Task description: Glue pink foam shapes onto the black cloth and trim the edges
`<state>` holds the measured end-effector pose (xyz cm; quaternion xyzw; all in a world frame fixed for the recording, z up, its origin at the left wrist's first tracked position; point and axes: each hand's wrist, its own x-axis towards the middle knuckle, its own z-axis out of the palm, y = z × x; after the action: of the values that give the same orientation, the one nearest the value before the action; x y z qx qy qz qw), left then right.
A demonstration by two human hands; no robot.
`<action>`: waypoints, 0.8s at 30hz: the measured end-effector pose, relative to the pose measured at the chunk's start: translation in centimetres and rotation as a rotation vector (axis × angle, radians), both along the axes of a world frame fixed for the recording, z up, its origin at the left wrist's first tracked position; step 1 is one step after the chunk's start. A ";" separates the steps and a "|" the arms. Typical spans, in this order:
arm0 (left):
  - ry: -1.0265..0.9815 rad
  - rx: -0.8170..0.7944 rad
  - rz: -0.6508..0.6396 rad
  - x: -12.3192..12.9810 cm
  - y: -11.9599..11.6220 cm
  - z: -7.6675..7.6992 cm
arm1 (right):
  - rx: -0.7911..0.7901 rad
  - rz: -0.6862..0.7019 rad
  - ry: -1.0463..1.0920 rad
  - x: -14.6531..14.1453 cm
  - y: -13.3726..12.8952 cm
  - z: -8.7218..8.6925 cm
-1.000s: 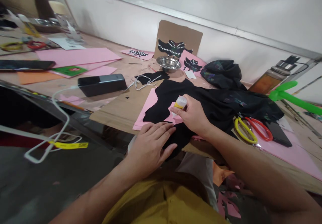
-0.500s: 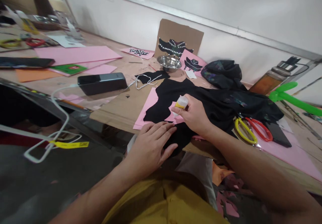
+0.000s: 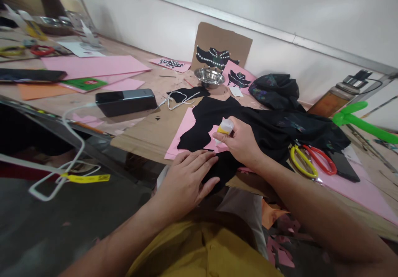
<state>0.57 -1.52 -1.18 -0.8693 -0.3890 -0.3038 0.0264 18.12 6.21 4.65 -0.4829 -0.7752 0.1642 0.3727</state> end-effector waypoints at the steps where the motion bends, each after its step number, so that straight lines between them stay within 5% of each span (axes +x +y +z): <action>1: 0.000 0.004 0.001 0.0 0.0 0.0 | -0.005 0.011 0.008 -0.1 0.0 0.0; 24: -0.001 0.035 0.015 0.0 0.0 -0.2 | -0.018 0.058 0.010 -0.6 -0.3 0.1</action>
<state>0.59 -1.53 -1.38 -0.8656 -0.3903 -0.3107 0.0436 17.54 5.96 4.73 -0.4628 -0.7855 0.1841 0.3672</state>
